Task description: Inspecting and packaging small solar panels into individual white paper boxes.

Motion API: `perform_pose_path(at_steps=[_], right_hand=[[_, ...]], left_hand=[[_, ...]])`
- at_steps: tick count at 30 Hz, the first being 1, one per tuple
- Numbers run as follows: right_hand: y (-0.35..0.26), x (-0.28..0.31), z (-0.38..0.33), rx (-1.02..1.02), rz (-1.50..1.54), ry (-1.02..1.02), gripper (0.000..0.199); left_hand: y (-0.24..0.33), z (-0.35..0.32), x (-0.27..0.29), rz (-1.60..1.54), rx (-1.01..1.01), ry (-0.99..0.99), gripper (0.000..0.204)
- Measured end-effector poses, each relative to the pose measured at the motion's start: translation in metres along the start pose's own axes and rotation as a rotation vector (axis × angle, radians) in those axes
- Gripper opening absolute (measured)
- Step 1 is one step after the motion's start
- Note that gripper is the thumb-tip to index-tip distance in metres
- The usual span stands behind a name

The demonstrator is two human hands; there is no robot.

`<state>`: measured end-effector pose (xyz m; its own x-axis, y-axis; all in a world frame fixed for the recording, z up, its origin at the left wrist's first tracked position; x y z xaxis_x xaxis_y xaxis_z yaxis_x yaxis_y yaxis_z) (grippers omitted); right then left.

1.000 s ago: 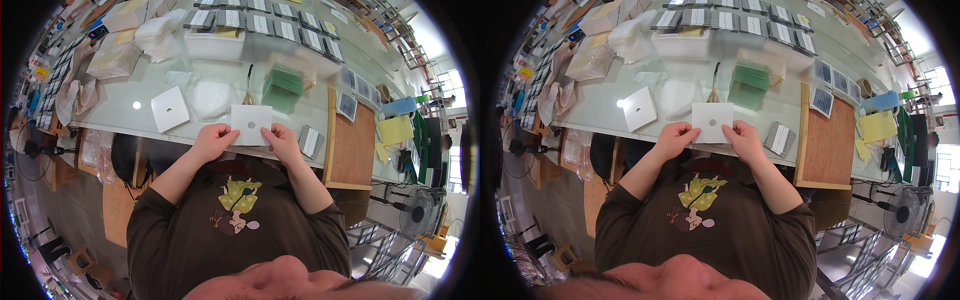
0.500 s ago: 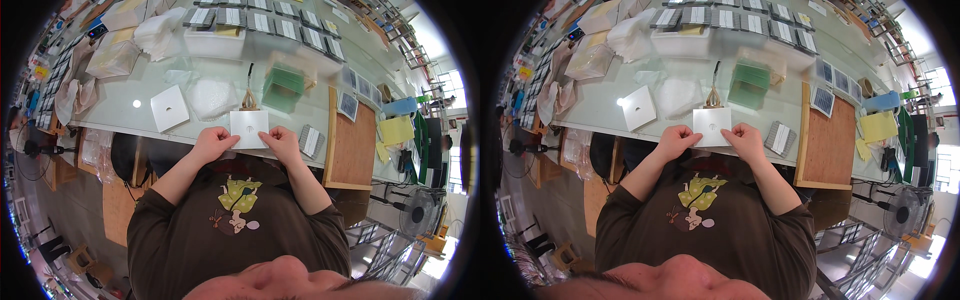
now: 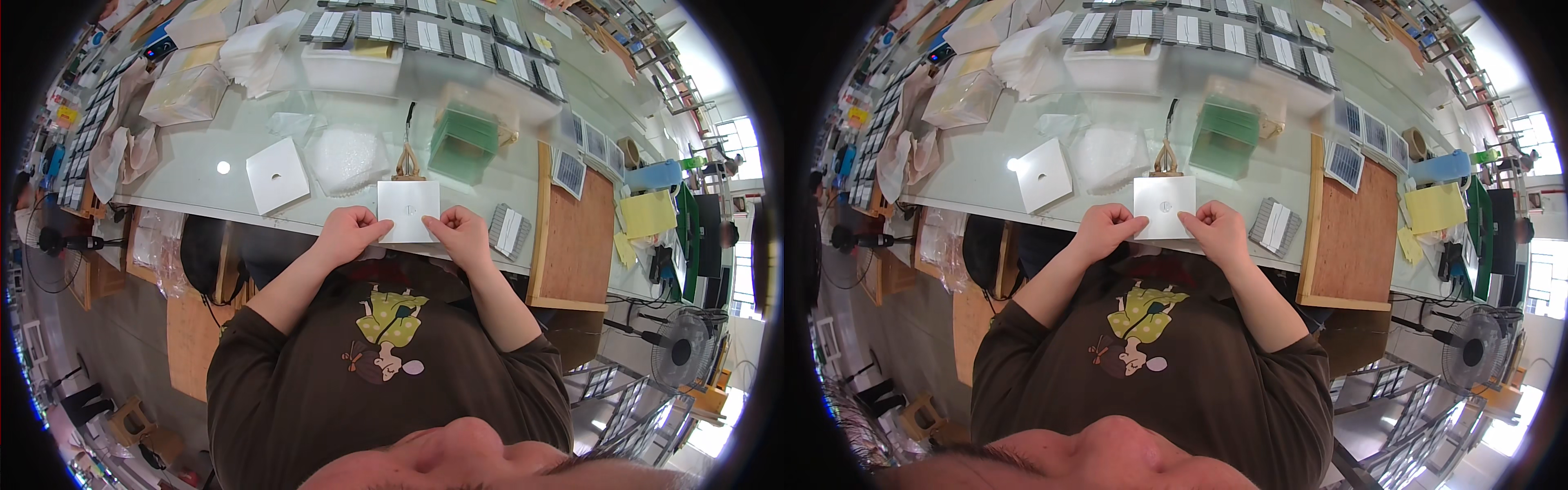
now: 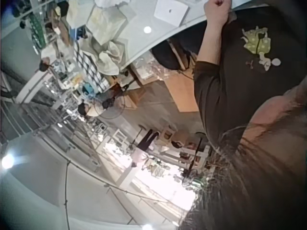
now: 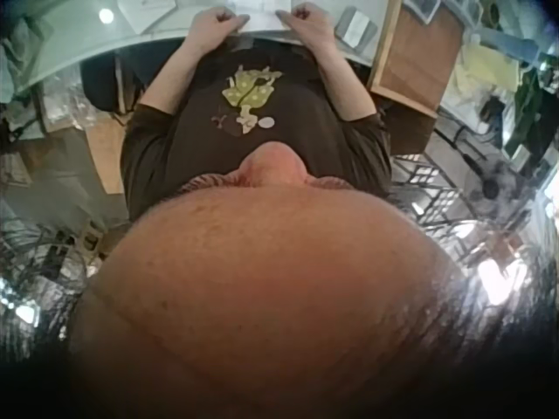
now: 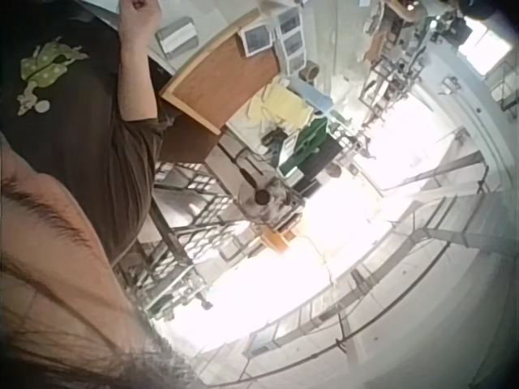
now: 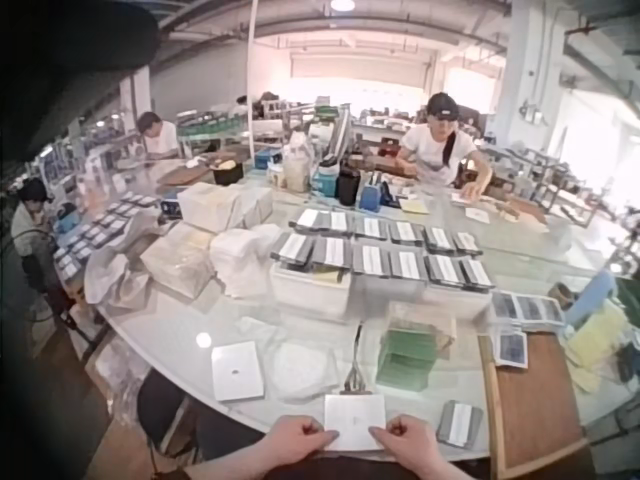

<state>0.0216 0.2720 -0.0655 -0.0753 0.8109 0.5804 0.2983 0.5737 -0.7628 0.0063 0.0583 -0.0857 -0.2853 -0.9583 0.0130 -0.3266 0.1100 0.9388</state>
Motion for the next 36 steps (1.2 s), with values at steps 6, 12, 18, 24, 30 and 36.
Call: perform_pose_path(at_steps=[6,12,18,24,30,36], right_hand=[[0.005,-0.001,0.001,0.002,0.003,0.008,0.029],[-0.059,0.023,-0.029,0.589,-0.393,0.226,0.035],[-0.075,0.004,-0.064,1.155,-0.827,0.256,0.041],[-0.089,0.03,-0.079,1.15,-0.409,0.391,0.039],[-0.015,-0.001,-0.026,0.329,0.128,0.165,0.048],[0.003,-0.01,-0.022,0.234,0.009,0.133,0.053]], left_hand=[[-0.003,0.001,-0.001,-0.001,0.019,-0.004,0.033],[0.062,-0.026,-0.008,0.356,-0.576,0.124,0.018],[0.096,-0.045,-0.03,0.622,-0.923,-0.164,0.023],[0.106,-0.04,-0.02,0.484,-1.036,-0.139,0.029],[0.061,0.023,0.009,0.108,-0.4,0.138,0.031],[0.066,0.008,0.018,0.344,-0.516,0.293,0.032]])
Point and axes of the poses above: each hand's wrist, its own z-axis towards the middle knuckle, its own x-axis out of the back of the hand, y = z × x, the point moved 10 cm from there along z, towards the middle knuckle, and after that the axes turned 14 degrees about -z, right-handed, at the moved point
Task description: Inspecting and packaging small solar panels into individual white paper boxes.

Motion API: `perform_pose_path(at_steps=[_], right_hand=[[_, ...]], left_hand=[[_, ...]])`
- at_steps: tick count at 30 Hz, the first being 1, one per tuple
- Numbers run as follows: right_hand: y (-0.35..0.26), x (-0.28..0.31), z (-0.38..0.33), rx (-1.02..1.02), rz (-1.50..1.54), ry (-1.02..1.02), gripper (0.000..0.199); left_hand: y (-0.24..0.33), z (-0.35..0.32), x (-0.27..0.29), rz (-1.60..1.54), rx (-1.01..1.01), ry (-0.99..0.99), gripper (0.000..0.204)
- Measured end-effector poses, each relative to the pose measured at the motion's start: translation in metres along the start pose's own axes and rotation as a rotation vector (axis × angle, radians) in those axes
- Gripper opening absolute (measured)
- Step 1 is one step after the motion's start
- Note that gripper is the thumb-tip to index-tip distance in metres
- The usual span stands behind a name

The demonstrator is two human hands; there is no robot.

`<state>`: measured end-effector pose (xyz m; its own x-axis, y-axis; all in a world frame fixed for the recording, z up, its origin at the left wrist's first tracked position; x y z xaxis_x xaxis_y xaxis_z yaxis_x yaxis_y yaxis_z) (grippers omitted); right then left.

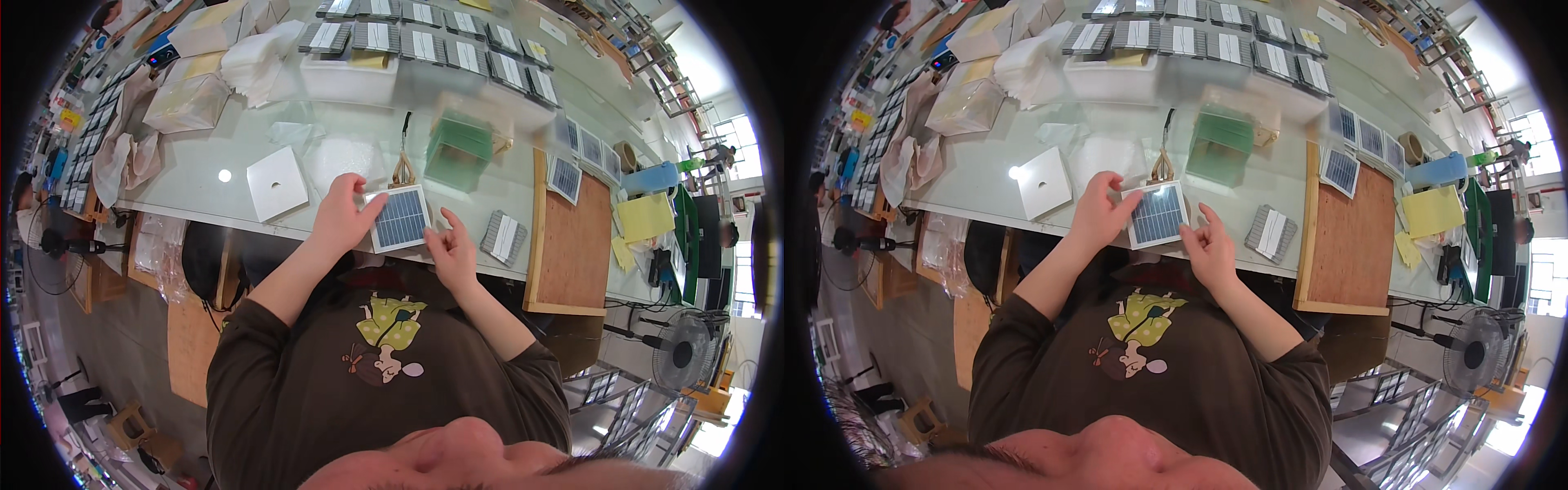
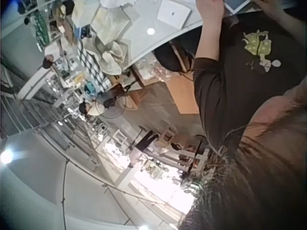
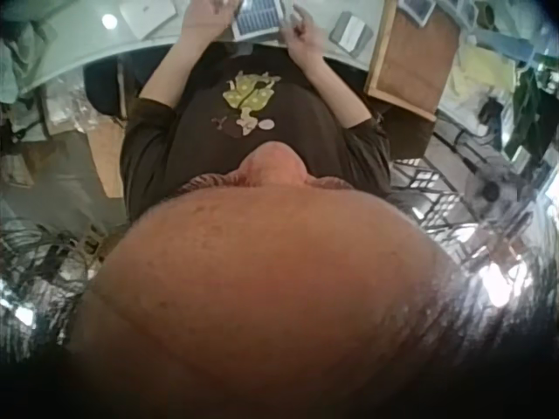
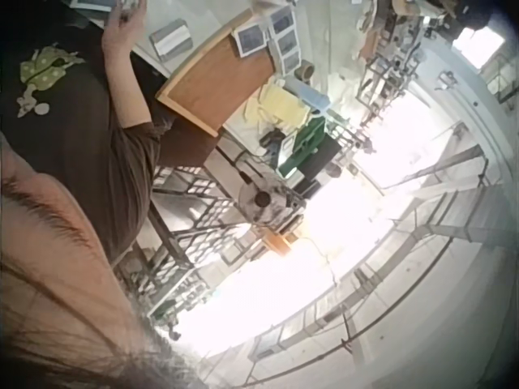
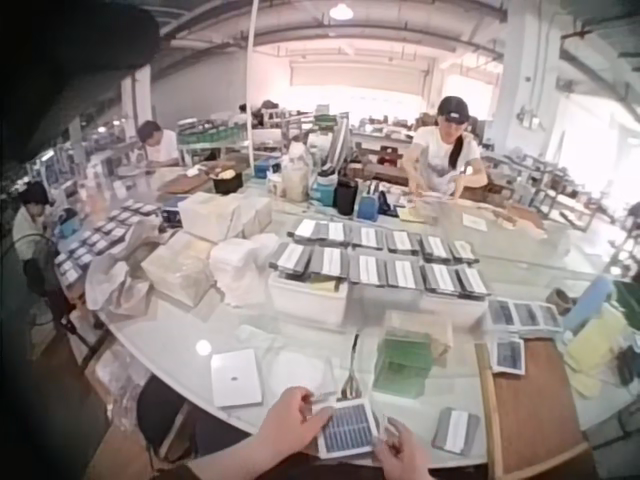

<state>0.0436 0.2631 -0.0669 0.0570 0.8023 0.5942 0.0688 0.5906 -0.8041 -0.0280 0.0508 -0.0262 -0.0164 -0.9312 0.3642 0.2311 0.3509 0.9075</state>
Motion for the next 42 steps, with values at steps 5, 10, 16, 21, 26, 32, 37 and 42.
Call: perform_pose_path(at_steps=[5,10,16,21,26,32,37,42], right_hand=[[0.022,-0.007,0.004,-0.133,0.425,-0.084,0.043],[0.012,-0.01,0.007,-0.163,0.459,-0.098,0.047],[0.013,-0.014,0.007,-0.213,0.491,-0.134,0.047],[0.013,-0.015,0.006,-0.231,0.494,-0.14,0.046],[0.014,-0.016,0.006,-0.249,0.529,-0.149,0.047],[0.016,-0.017,0.006,-0.259,0.562,-0.151,0.048],[0.016,-0.018,0.006,-0.266,0.56,-0.154,0.048],[0.015,-0.016,0.005,-0.276,0.56,-0.15,0.046]], left_hand=[[-0.061,-0.047,-0.013,-0.514,0.618,-0.159,0.024],[-0.06,-0.089,-0.048,-0.868,0.907,-0.403,0.019],[-0.07,-0.103,-0.059,-1.088,1.014,-0.308,0.016],[-0.069,-0.1,-0.057,-1.076,0.967,-0.253,0.014],[-0.071,-0.099,-0.057,-1.054,0.913,-0.218,0.012],[-0.073,-0.097,-0.057,-1.041,0.865,-0.209,0.012],[-0.07,-0.097,-0.055,-1.041,0.858,-0.224,0.013],[-0.064,-0.103,-0.051,-1.049,0.959,-0.225,0.018]])
Point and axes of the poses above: each hand's wrist, its own z-axis towards the middle knuckle, its own x-axis out of the back of the hand, y = z × x, the point moved 10 cm from there along z, towards the middle knuckle, and after that the axes turned 14 degrees about -z, right-handed, at the moved point
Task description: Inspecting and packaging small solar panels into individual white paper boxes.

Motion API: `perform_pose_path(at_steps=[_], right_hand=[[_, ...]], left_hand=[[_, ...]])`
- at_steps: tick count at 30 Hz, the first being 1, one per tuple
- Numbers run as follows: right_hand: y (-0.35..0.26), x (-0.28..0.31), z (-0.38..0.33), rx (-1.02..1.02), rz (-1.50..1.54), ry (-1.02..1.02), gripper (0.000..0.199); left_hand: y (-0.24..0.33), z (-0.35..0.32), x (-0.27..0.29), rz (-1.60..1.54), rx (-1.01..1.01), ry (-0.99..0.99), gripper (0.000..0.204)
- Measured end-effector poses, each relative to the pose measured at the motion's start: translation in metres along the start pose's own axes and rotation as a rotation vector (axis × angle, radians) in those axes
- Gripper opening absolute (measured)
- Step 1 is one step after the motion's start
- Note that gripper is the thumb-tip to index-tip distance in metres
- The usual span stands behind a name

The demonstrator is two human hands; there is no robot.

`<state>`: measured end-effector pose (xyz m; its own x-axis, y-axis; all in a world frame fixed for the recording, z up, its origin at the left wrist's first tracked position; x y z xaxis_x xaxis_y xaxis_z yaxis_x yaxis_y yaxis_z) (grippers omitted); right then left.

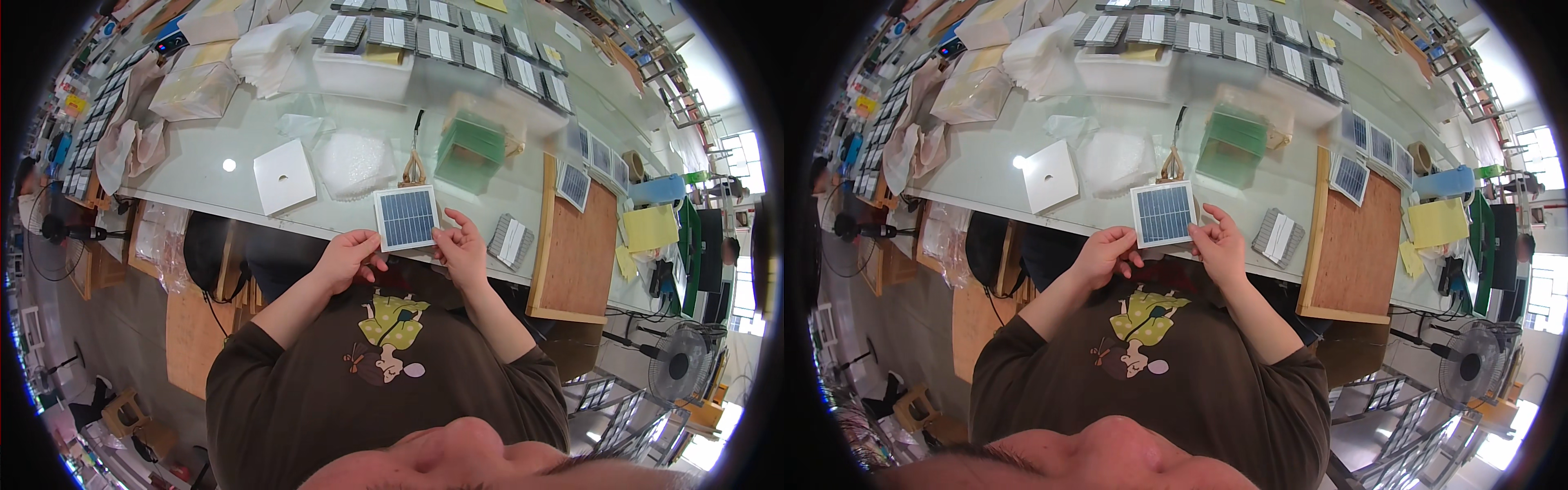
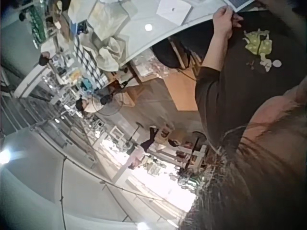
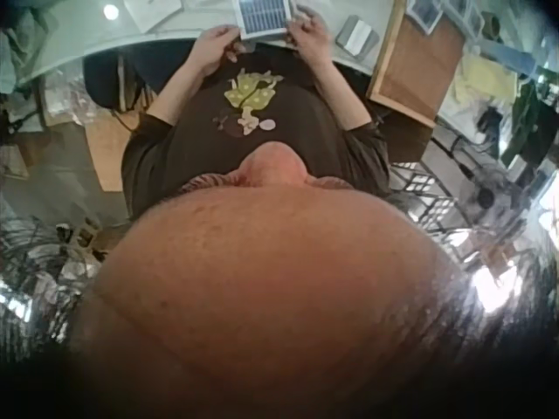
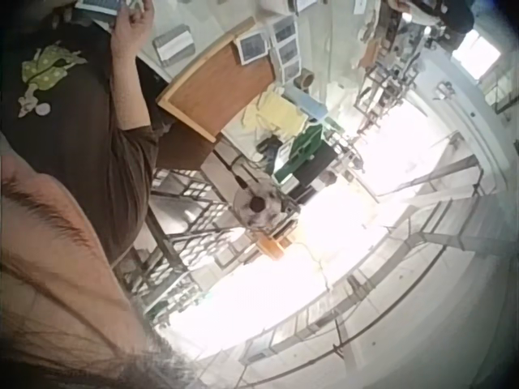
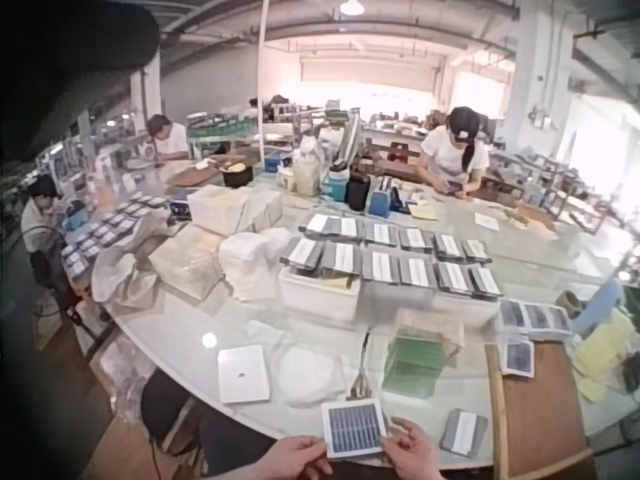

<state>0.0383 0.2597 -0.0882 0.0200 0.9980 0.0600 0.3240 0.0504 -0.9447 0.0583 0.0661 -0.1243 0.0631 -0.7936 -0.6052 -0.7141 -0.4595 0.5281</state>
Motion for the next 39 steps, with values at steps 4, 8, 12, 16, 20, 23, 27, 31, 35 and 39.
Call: perform_pose_path(at_steps=[4,8,12,16,20,23,27,31,35,39], right_hand=[[0.005,0.004,-0.001,-0.039,0.049,-0.017,0.044],[0.006,0.008,-0.002,-0.041,0.111,-0.047,0.045],[0.006,0.007,-0.002,-0.039,0.105,-0.055,0.046],[0.003,0.005,-0.002,-0.044,0.085,-0.033,0.046],[0.0,0.003,-0.002,-0.04,0.033,0.022,0.05],[0.0,0.002,0.0,-0.036,-0.009,0.044,0.049],[-0.004,0.001,0.002,-0.024,-0.005,0.048,0.05],[-0.006,0.001,0.002,-0.03,-0.027,0.066,0.049],[-0.003,0.003,0.0,-0.045,-0.053,0.047,0.047],[0.007,0.014,-0.001,-0.083,0.061,0.04,0.046]], left_hand=[[-0.002,-0.002,0.001,0.024,0.025,-0.024,0.018],[-0.006,-0.002,0.0,0.084,0.038,-0.045,0.017],[-0.006,0.001,0.0,0.085,0.013,-0.072,0.016],[-0.005,-0.001,-0.002,0.075,0.012,-0.074,0.015],[-0.003,-0.001,-0.003,0.1,-0.013,-0.063,0.015],[-0.002,0.001,-0.002,0.105,-0.024,-0.056,0.015],[-0.001,0.002,-0.003,0.097,-0.013,-0.058,0.016],[0.001,0.0,-0.004,0.121,-0.035,-0.05,0.017],[0.005,-0.001,-0.002,0.146,-0.083,-0.044,0.018],[0.006,0.0,-0.002,0.188,-0.106,-0.037,0.019]])
Point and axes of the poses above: each hand's wrist, its own z-axis towards the middle knuckle, its own x-axis out of the back of the hand, y = z × x, the point moved 10 cm from there along z, towards the middle knuckle, and after that the axes turned 14 degrees about -z, right-handed, at the moved point
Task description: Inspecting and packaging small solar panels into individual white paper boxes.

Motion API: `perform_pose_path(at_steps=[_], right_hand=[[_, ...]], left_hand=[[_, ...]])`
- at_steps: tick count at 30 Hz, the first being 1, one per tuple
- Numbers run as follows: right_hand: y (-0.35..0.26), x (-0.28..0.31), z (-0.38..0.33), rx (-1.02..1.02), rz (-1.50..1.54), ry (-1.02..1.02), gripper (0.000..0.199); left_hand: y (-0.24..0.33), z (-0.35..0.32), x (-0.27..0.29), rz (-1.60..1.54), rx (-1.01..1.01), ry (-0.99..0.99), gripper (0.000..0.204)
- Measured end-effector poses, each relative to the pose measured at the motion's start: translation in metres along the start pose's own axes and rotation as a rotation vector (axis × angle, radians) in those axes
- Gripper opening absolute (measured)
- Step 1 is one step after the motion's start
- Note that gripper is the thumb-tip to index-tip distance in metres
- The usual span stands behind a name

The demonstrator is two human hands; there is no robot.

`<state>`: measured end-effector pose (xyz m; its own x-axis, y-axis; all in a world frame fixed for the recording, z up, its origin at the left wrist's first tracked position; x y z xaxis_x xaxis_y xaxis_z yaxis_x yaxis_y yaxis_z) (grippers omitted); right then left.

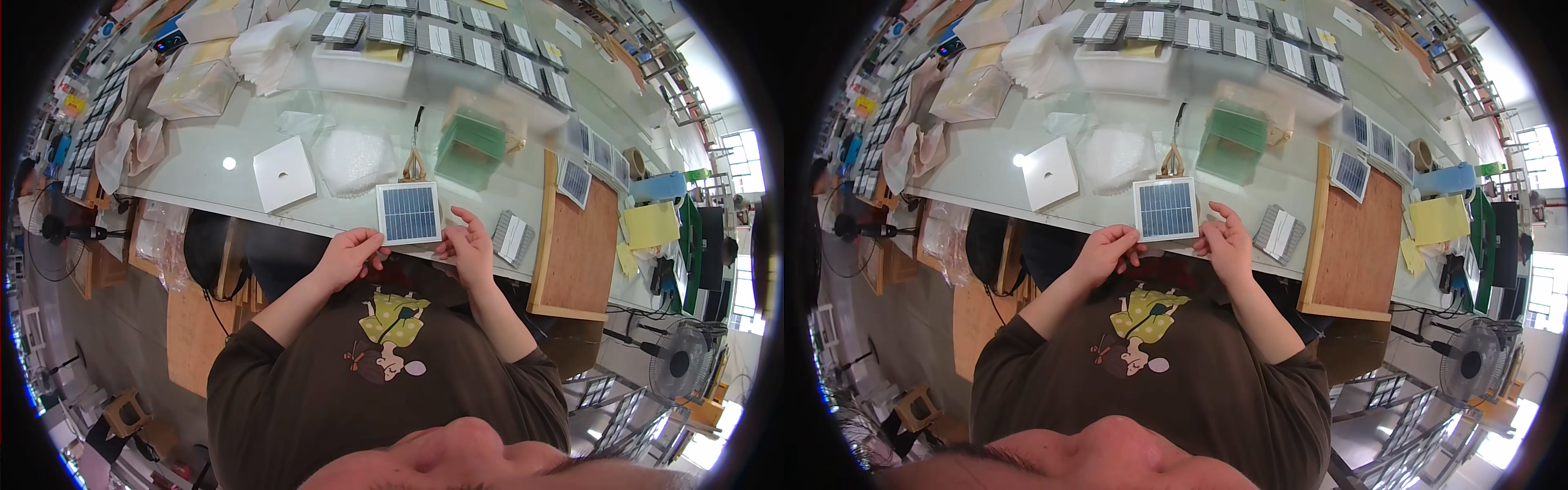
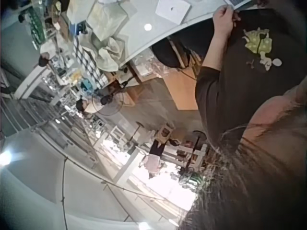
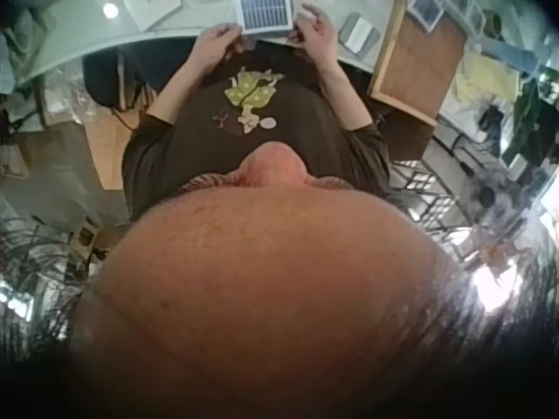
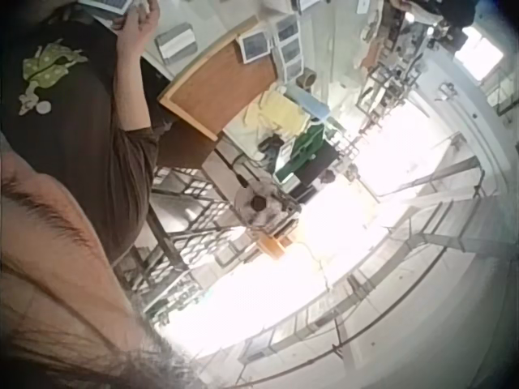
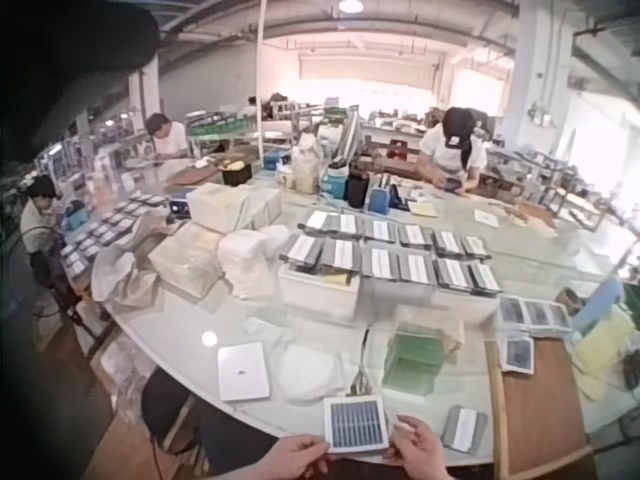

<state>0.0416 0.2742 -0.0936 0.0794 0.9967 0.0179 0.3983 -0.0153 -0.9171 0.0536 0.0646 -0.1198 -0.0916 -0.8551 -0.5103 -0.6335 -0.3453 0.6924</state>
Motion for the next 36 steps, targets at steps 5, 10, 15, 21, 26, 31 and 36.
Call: perform_pose_path(at_steps=[5,10,15,21,26,31,36], right_hand=[[-0.009,-0.005,-0.004,0.071,-0.14,-0.071,0.047],[-0.012,-0.005,-0.004,0.076,-0.171,-0.076,0.048],[-0.016,-0.007,-0.002,0.128,-0.212,-0.087,0.05],[-0.018,-0.006,-0.003,0.177,-0.292,-0.063,0.051],[-0.021,-0.005,-0.004,0.239,-0.466,-0.006,0.051],[-0.025,-0.006,-0.008,0.233,-0.481,0.024,0.049],[-0.032,-0.007,-0.01,0.264,-0.538,0.04,0.049]], left_hand=[[0.003,0.0,0.0,0.032,-0.009,0.009,0.019],[0.006,-0.002,-0.001,0.041,-0.009,0.025,0.019],[0.005,-0.002,0.001,0.033,0.003,0.026,0.019],[0.004,-0.001,0.001,0.026,0.011,0.026,0.02],[0.005,-0.001,0.001,0.031,0.018,0.024,0.02],[0.005,-0.001,0.0,0.023,0.025,0.024,0.02],[0.004,-0.001,0.0,-0.003,0.022,0.019,0.019]])
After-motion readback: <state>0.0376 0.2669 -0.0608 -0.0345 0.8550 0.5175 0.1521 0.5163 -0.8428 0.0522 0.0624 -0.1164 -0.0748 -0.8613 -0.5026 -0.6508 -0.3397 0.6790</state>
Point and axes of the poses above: each hand's wrist, its own z-axis towards the middle knuckle, its own x-axis out of the back of the hand, y = z × x, the point moved 10 cm from there along z, towards the middle knuckle, and after that the axes turned 14 degrees about -z, right-handed, at the moved point
